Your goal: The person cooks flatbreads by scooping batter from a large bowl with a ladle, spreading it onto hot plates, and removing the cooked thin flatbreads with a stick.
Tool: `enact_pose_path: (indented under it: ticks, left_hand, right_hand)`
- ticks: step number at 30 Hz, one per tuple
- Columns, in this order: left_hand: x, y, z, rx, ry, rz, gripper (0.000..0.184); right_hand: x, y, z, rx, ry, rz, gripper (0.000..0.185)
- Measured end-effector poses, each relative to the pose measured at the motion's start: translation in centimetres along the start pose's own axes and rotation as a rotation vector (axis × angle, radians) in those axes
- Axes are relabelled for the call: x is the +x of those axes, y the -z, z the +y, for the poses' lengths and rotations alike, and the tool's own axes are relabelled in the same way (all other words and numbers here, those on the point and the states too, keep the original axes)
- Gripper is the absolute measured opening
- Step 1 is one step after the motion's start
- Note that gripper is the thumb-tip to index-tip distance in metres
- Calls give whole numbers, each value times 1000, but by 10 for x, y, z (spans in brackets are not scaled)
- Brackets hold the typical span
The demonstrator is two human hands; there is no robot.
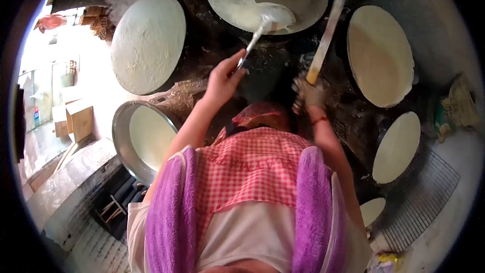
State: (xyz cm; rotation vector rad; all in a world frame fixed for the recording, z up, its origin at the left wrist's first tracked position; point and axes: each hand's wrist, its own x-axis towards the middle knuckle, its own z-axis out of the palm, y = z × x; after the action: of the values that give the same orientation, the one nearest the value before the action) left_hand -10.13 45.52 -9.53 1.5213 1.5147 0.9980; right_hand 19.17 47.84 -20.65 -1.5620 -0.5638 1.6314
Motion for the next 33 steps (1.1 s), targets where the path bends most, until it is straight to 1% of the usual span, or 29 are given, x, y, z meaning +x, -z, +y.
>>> enact_pose_path:
  ticks: [1,2,4,6,8,9,11,12,14,16,17,19,21,22,25,26,28,29,30,32,33]
  left_hand:
    - [-3,6,19,-340,136,79,49]
    - [-12,28,52,-544,297,101,45]
    - [-32,63,80,-675,182,216,43]
    - [-45,89,75,-651,148,411,42]
    - [-59,110,67,-827,205,567,39]
    - [-72,120,54,-824,221,611,39]
    - [-97,135,29,-821,233,698,37]
    - [-112,141,14,-785,256,740,36]
    - [-138,146,1,-828,303,789,35]
    - [-159,151,-7,-848,358,814,36]
    - [-163,152,0,-827,395,826,36]
    - [-165,149,7,-827,403,852,37]
    - [-164,144,13,-841,402,875,36]
    - [-165,141,15,-882,361,860,36]
    - [-160,126,34,-845,332,862,35]
    - [-158,122,40,-853,319,857,36]
    - [-153,116,55,-846,300,837,36]
    - [-149,112,62,-801,330,865,36]
    - [-145,107,67,-762,358,895,35]
    - [-143,99,68,-767,337,880,35]
    - [-140,94,71,-737,360,882,35]
  right_hand:
    - [-18,-48,-34,70,57,-47,29]
    - [-43,-95,-64,137,101,-94,25]
    - [-39,-145,-80,46,12,-345,20]
    - [-41,-206,-82,-176,30,-456,20]
    - [-19,-244,-58,-39,-118,-539,21]
    - [7,-250,-23,-66,-72,-480,23]
    - [3,-236,-7,-38,-63,-517,27]
    - [-49,-231,-37,-76,-57,-312,32]
    - [-48,-172,-17,-8,-78,-286,26]
    - [-49,-115,-16,59,-164,-278,26]
    - [-80,-121,-61,-345,-137,-94,29]
    - [-44,-68,-71,-444,-222,-91,34]
    - [-18,-47,-97,-317,-228,-106,39]
    - [-6,-36,-110,-254,-232,-114,41]
    - [66,-10,-117,-687,93,-11,55]
    - [65,-19,-122,-747,262,51,60]
    - [-38,-60,-163,-975,105,12,64]
    - [-26,-42,-126,-1061,312,3,59]
    - [-42,-34,-112,-1295,404,-21,58]
    - [-67,-19,-102,-950,193,-8,43]
    - [-59,-9,-111,-798,100,-21,38]
